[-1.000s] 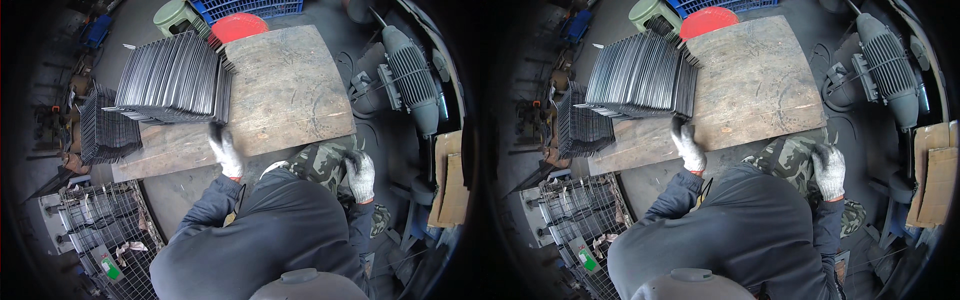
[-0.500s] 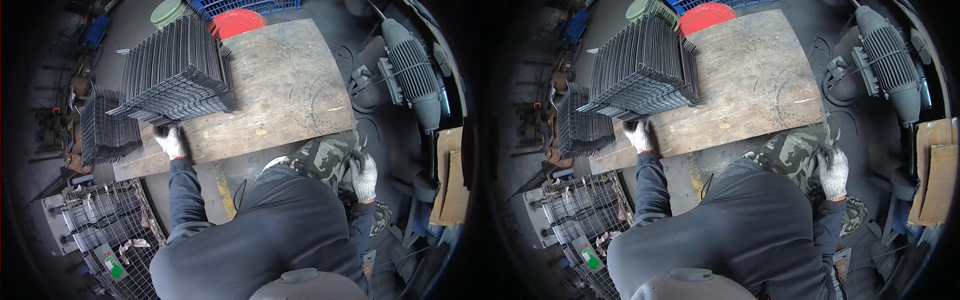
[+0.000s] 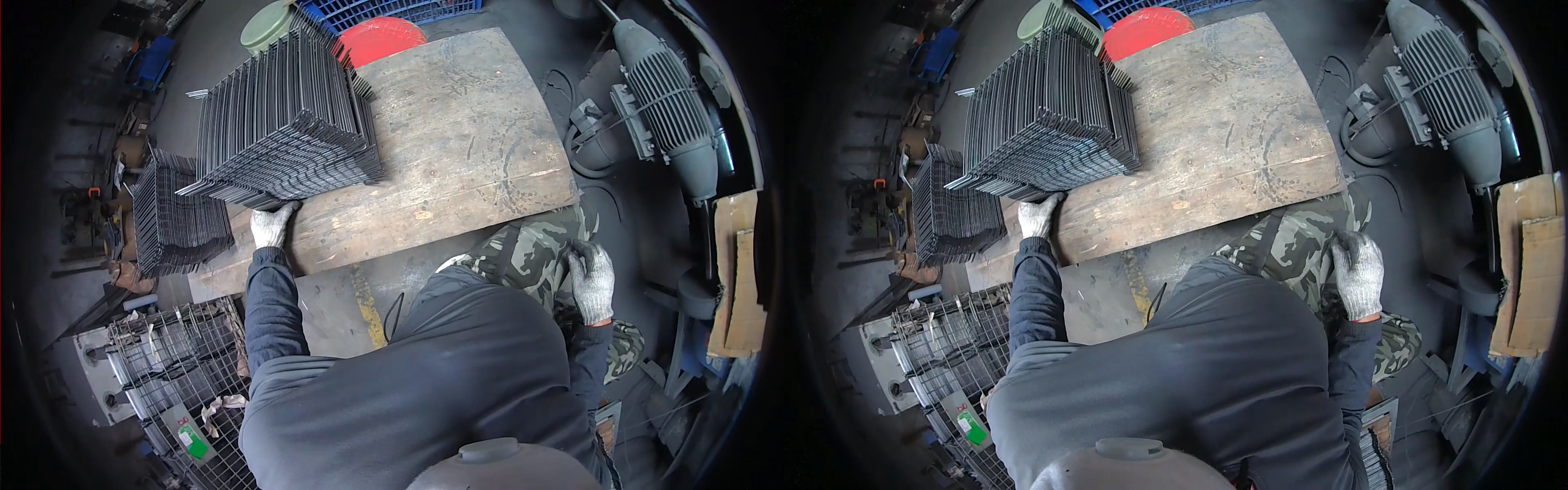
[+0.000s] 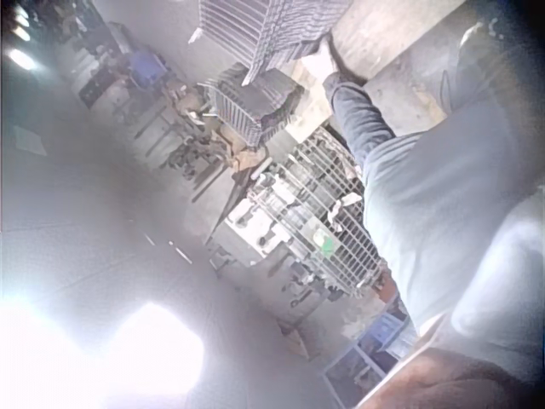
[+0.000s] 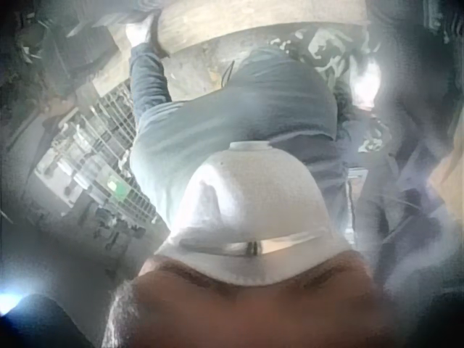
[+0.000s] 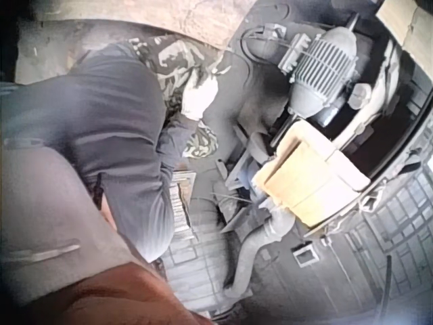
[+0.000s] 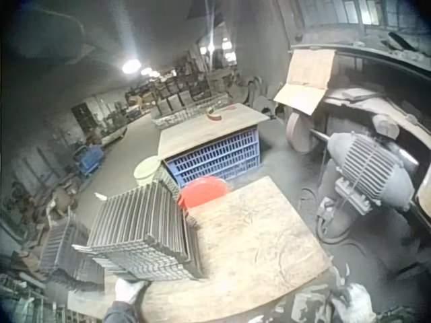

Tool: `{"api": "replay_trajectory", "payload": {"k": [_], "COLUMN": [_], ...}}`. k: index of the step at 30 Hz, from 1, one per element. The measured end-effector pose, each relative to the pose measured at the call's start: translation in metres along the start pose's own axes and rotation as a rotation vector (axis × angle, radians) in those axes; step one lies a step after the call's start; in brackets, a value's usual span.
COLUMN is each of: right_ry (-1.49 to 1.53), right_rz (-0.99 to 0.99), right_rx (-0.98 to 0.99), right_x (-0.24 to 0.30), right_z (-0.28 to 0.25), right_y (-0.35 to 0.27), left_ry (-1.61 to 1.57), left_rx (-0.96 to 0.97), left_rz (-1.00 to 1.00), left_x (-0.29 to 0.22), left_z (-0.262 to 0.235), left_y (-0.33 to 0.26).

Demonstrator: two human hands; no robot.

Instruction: The recorder is seen grinding and inspecting several metal grates at a workbench in a fabrication shop.

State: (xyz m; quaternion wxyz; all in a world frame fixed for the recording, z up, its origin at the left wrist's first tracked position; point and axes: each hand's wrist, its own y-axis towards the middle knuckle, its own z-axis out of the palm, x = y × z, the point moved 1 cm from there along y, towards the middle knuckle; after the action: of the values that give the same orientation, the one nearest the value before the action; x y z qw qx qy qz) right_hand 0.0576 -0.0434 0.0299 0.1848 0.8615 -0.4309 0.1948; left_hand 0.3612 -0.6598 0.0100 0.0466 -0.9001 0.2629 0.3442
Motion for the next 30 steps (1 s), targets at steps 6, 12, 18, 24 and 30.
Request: {"api": "replay_trajectory", "payload": {"k": [6,12,18,24,30], "right_ry": [0.01,0.019,-0.001,0.021,0.077], "right_rz": [0.036,0.005,-0.064,-0.134,-0.196], "right_rx": [0.002,-0.015,-0.028,0.001,0.059], "right_x": [-0.006,0.002,0.014,0.032,0.045], "right_z": [0.001,-0.005,-0.004,0.007,0.019], "right_y": [-0.007,0.006,0.02,0.031,0.04], "left_ry": [0.097,0.106,0.142,0.118,0.153], "left_rx": [-0.065,-0.074,-0.048,0.044,0.083], "left_rz": [0.023,0.028,0.094,0.337,0.399], "left_x": [-0.01,0.005,-0.017,-0.064,-0.118], "left_z": [0.013,0.031,0.045,0.068,0.118], "left_y": [-0.021,-0.04,-0.067,-0.1,-0.137]}}
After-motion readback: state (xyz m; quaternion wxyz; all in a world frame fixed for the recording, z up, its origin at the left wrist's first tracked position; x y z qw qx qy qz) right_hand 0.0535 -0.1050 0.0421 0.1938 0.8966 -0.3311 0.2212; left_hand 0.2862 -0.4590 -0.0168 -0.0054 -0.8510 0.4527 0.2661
